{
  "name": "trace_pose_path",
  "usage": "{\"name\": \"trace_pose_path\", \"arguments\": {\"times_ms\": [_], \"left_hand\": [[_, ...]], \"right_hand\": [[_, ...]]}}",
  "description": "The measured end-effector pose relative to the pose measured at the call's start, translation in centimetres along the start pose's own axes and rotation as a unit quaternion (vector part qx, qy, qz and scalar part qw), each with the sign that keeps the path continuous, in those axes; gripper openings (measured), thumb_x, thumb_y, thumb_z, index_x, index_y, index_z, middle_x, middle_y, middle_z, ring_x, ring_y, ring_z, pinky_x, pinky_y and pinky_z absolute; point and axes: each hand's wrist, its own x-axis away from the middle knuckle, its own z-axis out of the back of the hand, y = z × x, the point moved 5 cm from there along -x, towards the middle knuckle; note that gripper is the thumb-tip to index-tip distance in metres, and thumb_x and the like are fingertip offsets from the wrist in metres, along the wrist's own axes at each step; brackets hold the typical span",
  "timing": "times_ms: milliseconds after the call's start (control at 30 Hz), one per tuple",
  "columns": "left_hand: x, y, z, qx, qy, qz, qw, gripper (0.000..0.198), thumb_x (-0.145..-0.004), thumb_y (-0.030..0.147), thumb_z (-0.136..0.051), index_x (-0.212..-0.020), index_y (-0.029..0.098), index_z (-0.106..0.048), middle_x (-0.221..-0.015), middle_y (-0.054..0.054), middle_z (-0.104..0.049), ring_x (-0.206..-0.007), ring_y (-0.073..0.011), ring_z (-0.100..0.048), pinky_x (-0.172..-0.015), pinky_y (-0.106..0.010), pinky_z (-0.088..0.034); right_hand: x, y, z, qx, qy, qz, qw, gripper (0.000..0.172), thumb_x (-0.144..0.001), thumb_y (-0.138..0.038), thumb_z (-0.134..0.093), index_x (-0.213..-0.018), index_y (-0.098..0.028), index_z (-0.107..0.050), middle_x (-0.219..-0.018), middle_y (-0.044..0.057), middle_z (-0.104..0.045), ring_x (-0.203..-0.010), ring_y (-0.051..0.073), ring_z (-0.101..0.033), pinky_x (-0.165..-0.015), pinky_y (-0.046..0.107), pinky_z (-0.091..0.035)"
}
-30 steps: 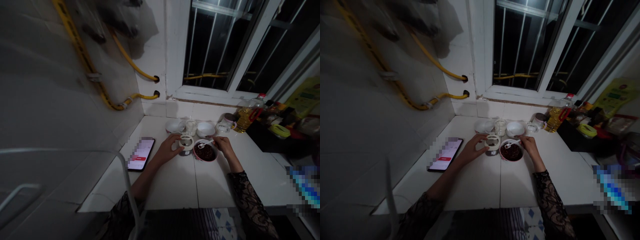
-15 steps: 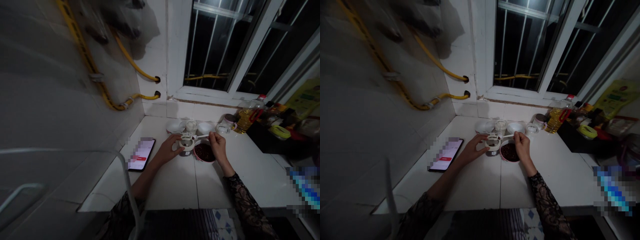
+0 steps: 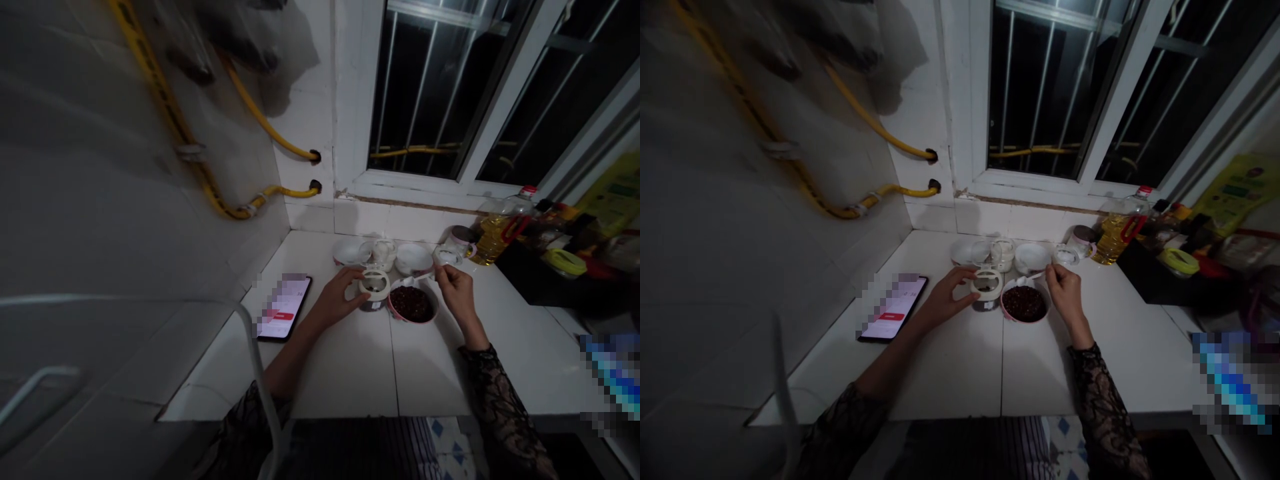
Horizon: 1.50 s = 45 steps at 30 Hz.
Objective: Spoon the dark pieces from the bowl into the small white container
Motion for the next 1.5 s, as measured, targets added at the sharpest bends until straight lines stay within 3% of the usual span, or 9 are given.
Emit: {"name": "trace_pose_path", "arguments": {"times_ms": [200,367,433,700,833,1300,1500], "left_hand": [[0.0,0.2,0.0,-0.001,0.004,-0.002,1.000,0.025,-0.085,0.032,-0.071,-0.106,0.022,-0.062,-0.122,-0.011,-0.066,-0.116,-0.0258,-0.065,-0.100,-0.045,-0.053],[0.0,0.2,-0.1,-0.004,0.004,-0.012,1.000,0.026,-0.085,0.031,-0.070,-0.107,0.022,-0.061,-0.123,-0.012,-0.066,-0.117,-0.0253,-0.064,-0.100,-0.044,-0.053],[0.0,0.3,-0.1,-0.005,0.009,-0.016,1.000,0.025,-0.085,0.030,-0.070,-0.107,0.022,-0.061,-0.122,-0.011,-0.066,-0.117,-0.0250,-0.064,-0.099,-0.044,-0.053],[-0.1,0.3,0.0,-0.011,0.000,-0.004,1.000,0.025,-0.085,0.032,-0.070,-0.106,0.023,-0.061,-0.122,-0.011,-0.067,-0.116,-0.0256,-0.065,-0.099,-0.045,-0.053],[-0.1,0.2,0.0,-0.008,0.000,-0.008,1.000,0.026,-0.085,0.034,-0.070,-0.107,0.023,-0.061,-0.122,-0.011,-0.066,-0.116,-0.0254,-0.065,-0.099,-0.044,-0.054],[-0.1,0.2,0.0,-0.007,0.000,-0.005,1.000,0.026,-0.085,0.033,-0.070,-0.107,0.023,-0.062,-0.123,-0.012,-0.066,-0.116,-0.0257,-0.065,-0.099,-0.044,-0.054],[-0.1,0.2,0.0,-0.003,0.002,-0.006,1.000,0.025,-0.084,0.032,-0.071,-0.106,0.023,-0.062,-0.122,-0.010,-0.067,-0.116,-0.0256,-0.065,-0.099,-0.044,-0.053]], "right_hand": [[-0.5,2.0,1.1,0.042,-0.014,-0.036,0.998,0.040,-0.078,-0.050,-0.049,-0.050,-0.023,-0.037,-0.050,-0.004,-0.030,-0.051,0.011,-0.030,-0.052,0.027,-0.024],[0.4,1.7,-1.9,0.060,-0.143,-0.031,0.987,0.034,-0.078,-0.044,-0.048,-0.051,-0.022,-0.050,-0.049,-0.001,-0.046,-0.052,0.014,-0.042,-0.052,0.026,-0.027],[0.6,1.7,-2.7,0.054,-0.164,-0.034,0.984,0.036,-0.079,-0.046,-0.048,-0.052,-0.022,-0.053,-0.050,0.000,-0.050,-0.052,0.014,-0.043,-0.051,0.026,-0.028],[-0.2,3.1,-2.1,-0.044,-0.130,-0.115,0.984,0.049,-0.071,-0.060,-0.057,-0.043,-0.022,-0.045,-0.041,-0.003,-0.039,-0.046,0.010,-0.032,-0.046,0.025,-0.024],[-0.3,3.5,-1.5,-0.069,-0.123,-0.155,0.978,0.046,-0.067,-0.060,-0.059,-0.045,-0.022,-0.046,-0.041,-0.004,-0.037,-0.044,0.009,-0.030,-0.044,0.025,-0.022],[-0.5,4.3,-1.6,-0.133,-0.110,-0.206,0.963,0.039,-0.063,-0.056,-0.060,-0.045,-0.022,-0.050,-0.039,-0.003,-0.040,-0.040,0.009,-0.028,-0.040,0.025,-0.019],[-0.5,2.6,-2.5,-0.168,-0.077,-0.183,0.966,0.047,-0.064,-0.066,-0.059,-0.048,-0.024,-0.048,-0.041,-0.004,-0.037,-0.041,0.010,-0.027,-0.042,0.026,-0.019]]}}
